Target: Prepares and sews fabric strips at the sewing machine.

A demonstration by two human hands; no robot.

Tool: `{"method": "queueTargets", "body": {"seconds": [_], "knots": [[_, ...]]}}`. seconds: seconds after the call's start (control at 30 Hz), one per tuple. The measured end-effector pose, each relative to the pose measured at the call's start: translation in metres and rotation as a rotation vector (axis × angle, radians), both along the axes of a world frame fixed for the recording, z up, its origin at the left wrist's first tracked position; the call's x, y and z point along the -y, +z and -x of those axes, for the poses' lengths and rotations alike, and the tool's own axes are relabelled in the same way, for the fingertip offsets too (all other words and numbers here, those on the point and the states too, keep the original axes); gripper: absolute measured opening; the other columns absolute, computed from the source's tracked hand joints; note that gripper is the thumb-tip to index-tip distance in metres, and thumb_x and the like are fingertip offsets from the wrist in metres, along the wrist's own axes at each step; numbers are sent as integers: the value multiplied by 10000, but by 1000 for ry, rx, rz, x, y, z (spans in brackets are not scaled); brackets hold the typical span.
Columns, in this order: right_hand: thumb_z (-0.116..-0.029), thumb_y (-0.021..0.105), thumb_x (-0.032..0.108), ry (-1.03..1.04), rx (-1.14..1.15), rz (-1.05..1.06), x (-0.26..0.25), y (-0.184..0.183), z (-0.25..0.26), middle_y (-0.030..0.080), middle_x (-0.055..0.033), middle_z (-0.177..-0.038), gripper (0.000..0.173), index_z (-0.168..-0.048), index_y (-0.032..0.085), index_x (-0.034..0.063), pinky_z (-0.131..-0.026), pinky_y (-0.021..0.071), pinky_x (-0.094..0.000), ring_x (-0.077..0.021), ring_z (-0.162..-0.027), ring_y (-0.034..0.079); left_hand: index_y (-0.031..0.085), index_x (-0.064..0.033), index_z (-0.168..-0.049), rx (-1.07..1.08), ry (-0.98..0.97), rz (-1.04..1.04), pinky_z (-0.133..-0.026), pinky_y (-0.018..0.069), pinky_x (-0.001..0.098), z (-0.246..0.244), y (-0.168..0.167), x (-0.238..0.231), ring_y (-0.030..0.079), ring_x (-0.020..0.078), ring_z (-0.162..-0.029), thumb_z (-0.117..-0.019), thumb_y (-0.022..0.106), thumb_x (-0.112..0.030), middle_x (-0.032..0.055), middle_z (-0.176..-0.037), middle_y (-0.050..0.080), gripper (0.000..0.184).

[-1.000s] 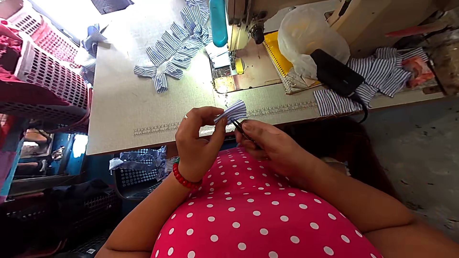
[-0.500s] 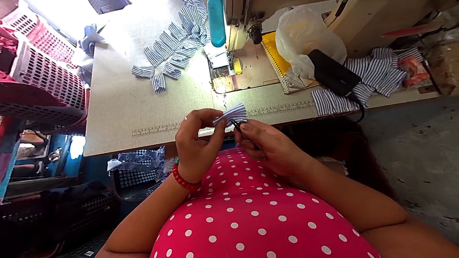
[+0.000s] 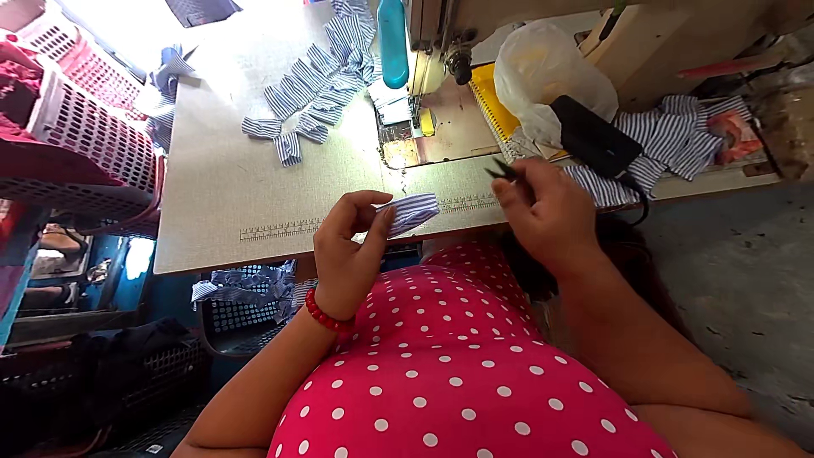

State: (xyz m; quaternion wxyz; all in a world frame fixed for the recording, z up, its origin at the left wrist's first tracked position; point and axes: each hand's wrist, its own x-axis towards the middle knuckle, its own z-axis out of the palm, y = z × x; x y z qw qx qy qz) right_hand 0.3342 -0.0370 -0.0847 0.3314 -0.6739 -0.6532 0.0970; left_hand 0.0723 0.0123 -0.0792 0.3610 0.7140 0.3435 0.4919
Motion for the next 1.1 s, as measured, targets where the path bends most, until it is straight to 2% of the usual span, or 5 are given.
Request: {"method": "queueTargets", "body": {"seconds": [0.13, 0.3, 0.53, 0.93, 1.1], "knots": [[-1051, 525, 344, -195, 356, 154, -15, -27, -38, 644, -354, -1088, 448, -1170, 641, -72, -767, 475, -732, -586, -1017, 624, 637, 29, -1134, -7, -8, -10, -698, 541, 163, 0, 1, 0, 609, 8, -721, -978, 635, -26, -12, -823, 632, 165], [-1030, 581, 382, -101, 137, -119, -7, -23, -23, 575, -278, -1254, 453, -1240, 643, -15, -949, 454, -601, -455, -1178, 543, 631, 29, -1159, -73, -57, -85, -713, 548, 199, -1, 1, -1, 608, 50, -741, -987, 640, -42, 27, -859, 626, 186], [-938, 711, 285, 402, -979, 160, -3, 6, 52, 694, 4, -988, 309, -1157, 653, 75, -712, 586, -222, -57, -854, 675, 635, 48, -1170, -118, -135, -153, -808, 566, 220, -5, 2, 1, 648, 64, -854, -993, 646, -53, 65, -972, 668, 204], [-902, 732, 7, 310, -1037, 30, 8, -4, 70, 669, -25, -875, 239, -1114, 636, 61, -639, 574, -194, -65, -705, 645, 574, -154, -1314, 196, -269, 456, -769, 604, 239, -5, -6, 9, 675, 54, -875, -1008, 650, -368, -33, -1064, 659, 381], [-905, 725, -13, 293, -1052, -3, 10, -16, 83, 669, -20, -878, 268, -1138, 613, 59, -675, 580, -198, -64, -734, 655, 660, -109, -1086, 263, -203, 572, -716, 591, 232, -14, -9, 15, 675, 65, -781, -982, 677, -98, -2, -917, 693, 105]]}}
